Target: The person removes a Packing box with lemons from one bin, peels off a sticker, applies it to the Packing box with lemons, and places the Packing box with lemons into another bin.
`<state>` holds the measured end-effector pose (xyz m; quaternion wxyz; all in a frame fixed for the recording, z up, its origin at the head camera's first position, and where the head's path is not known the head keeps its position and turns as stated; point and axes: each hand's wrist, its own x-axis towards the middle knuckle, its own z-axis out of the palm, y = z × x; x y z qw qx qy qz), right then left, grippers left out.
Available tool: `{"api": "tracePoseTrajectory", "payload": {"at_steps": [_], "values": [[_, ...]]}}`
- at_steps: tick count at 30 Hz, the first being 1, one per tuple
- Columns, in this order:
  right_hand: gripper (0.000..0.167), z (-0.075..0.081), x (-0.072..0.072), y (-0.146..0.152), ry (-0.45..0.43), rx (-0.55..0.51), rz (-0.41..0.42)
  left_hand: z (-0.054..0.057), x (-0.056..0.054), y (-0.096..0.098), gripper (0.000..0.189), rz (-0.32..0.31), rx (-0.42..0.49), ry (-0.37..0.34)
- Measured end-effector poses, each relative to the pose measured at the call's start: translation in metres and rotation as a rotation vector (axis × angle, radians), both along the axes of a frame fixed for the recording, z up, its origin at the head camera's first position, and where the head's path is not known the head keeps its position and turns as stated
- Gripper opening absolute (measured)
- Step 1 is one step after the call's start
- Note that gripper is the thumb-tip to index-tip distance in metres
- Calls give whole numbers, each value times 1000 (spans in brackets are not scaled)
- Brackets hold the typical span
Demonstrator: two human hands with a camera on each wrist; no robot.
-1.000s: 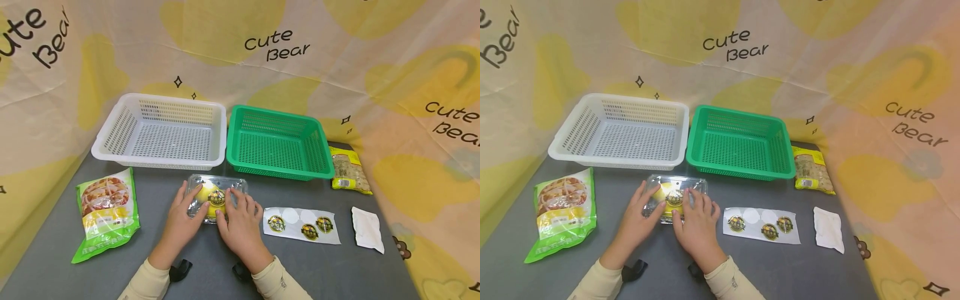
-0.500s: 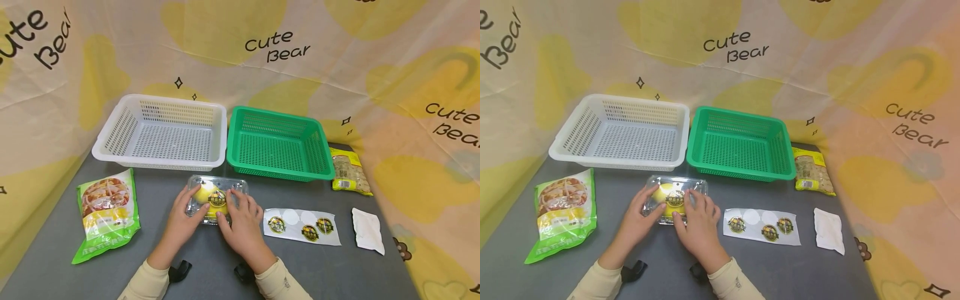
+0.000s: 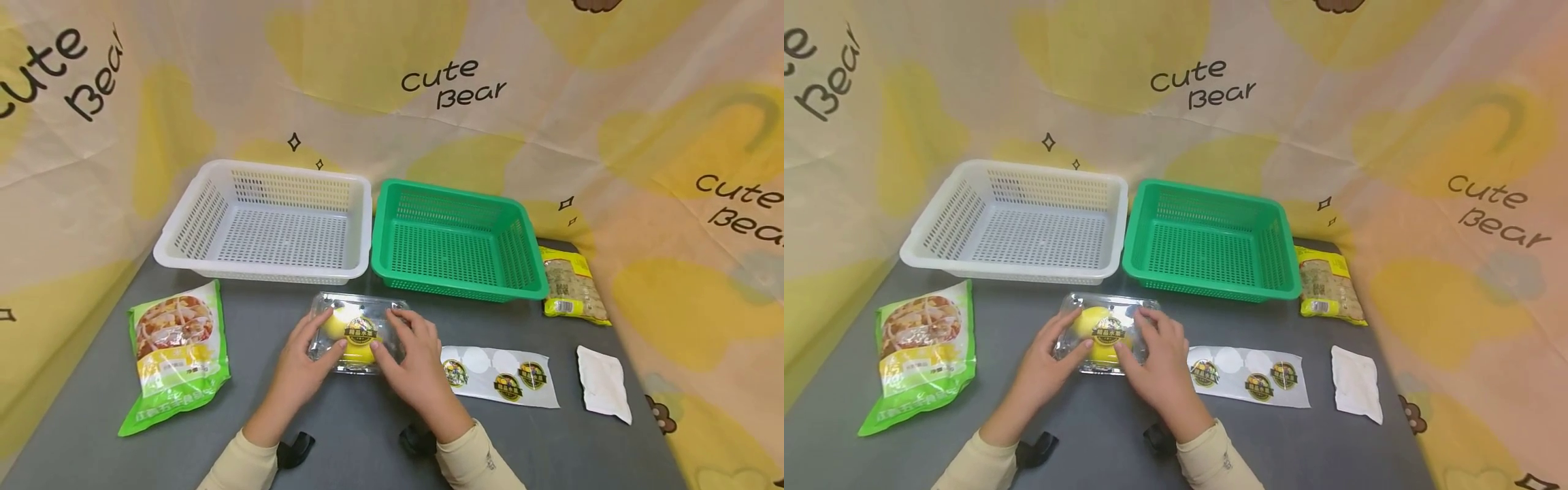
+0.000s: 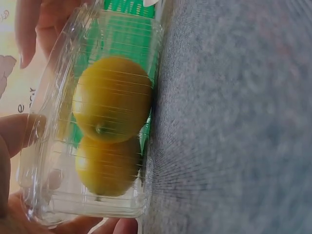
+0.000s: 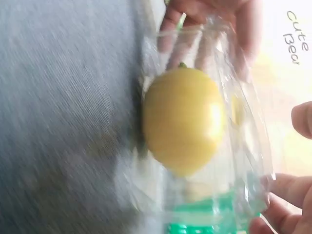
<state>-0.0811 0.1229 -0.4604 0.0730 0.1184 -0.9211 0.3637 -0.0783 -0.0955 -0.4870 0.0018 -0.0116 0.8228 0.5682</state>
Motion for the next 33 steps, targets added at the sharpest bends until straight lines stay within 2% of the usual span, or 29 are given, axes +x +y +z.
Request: {"api": "tracePoseTrajectory", "payload": {"at_steps": [5,11,20,24,28,33], "values": [[64,10,-9,21,-3,22,-73,0,2,1,66,7,14,-2],[70,27,-25,60,5,28,-172,0,2,1,67,6,17,-6],[73,49,-56,124,81,83,-332,1,1,0,67,10,1,-13],[76,58,-70,147,72,116,-390,-1,1,0,67,11,-8,-3],[79,62,-83,164,44,150,-421,-3,1,0,67,14,-28,21],[82,60,-101,180,10,197,-436,-8,0,0,67,16,-30,57]]}}
